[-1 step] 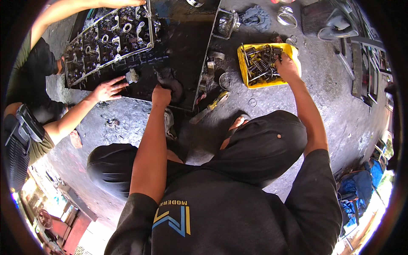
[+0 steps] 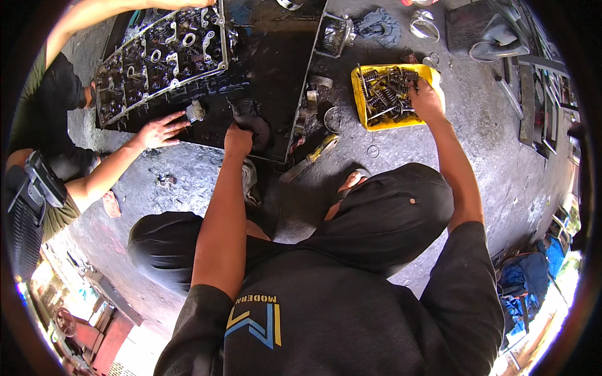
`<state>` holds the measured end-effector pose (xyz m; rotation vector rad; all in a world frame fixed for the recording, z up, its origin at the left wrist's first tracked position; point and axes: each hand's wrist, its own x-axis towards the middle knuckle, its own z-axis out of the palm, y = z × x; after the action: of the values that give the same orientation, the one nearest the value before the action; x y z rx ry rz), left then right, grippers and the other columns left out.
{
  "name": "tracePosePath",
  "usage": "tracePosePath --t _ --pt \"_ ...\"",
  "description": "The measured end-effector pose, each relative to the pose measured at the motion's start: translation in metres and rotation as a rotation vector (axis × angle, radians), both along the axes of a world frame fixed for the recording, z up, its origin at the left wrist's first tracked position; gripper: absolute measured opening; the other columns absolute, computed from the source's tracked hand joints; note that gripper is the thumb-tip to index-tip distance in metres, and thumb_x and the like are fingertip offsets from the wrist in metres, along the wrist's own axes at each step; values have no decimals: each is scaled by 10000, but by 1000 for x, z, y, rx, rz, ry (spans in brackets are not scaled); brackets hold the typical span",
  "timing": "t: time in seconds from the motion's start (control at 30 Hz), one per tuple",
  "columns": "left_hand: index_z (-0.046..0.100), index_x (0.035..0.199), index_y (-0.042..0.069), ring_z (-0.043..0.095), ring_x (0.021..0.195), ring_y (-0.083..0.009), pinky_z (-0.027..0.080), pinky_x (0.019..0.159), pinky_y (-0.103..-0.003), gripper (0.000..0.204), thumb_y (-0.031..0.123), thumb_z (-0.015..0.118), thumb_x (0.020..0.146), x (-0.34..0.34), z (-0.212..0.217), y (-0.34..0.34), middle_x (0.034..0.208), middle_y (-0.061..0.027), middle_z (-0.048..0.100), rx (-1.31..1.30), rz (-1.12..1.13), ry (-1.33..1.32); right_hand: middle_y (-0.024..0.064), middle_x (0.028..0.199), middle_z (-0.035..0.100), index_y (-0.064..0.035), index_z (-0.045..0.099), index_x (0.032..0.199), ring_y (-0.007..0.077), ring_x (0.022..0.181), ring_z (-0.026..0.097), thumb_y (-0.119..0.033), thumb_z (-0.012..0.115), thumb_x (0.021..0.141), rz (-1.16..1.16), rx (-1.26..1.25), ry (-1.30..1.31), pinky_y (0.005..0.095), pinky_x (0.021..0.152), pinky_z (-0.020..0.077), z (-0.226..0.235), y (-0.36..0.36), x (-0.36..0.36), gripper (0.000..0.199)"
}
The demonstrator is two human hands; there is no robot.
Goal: The person cleans an engine cylinder head by wiping its surface with a rag and picking up small parts from a yellow tray. Another person assists by holding the cylinder head steady.
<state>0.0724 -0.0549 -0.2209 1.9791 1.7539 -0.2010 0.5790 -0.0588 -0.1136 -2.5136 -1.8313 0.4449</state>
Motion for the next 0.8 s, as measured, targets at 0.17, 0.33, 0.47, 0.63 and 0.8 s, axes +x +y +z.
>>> tracePosePath --t 0.17,0.33,0.47,0.63,0.8 --pt "735 869 60 633 972 -348 495 861 -419 261 192 510 853 -5 10 7 990 -205 679 -26 -388 296 301 1025 614 28 527 1057 472 957 595 -272 520 917 -10 109 -4 536 853 465 13 -3 15 332" --pt "742 813 94 663 855 -307 499 791 -396 247 170 508 822 -9 1 6 825 -150 709 131 -333 316 294 1007 629 13 589 1043 472 966 596 -303 515 922 -92 156 63 525 845 473 32 8 34 346" --pt "740 742 109 672 797 -290 499 759 -386 232 170 524 801 -8 0 8 767 -112 714 142 -371 382 291 1030 623 1 611 1067 460 988 593 -315 514 922 -172 106 195 514 855 471 40 13 44 361" --pt "744 745 107 674 821 -286 506 768 -398 234 191 532 799 -2 7 7 798 -103 721 163 -365 269 260 1115 604 -47 614 1145 430 1026 580 -208 528 920 282 62 -123 468 890 472 56 18 38 289" --pt "758 842 90 672 919 -306 516 817 -412 256 210 534 811 -2 5 15 893 -119 724 -20 -360 324 226 1265 543 -123 598 1252 391 1095 558 -17 690 733 555 -44 -82 426 924 489 90 57 -12 538"
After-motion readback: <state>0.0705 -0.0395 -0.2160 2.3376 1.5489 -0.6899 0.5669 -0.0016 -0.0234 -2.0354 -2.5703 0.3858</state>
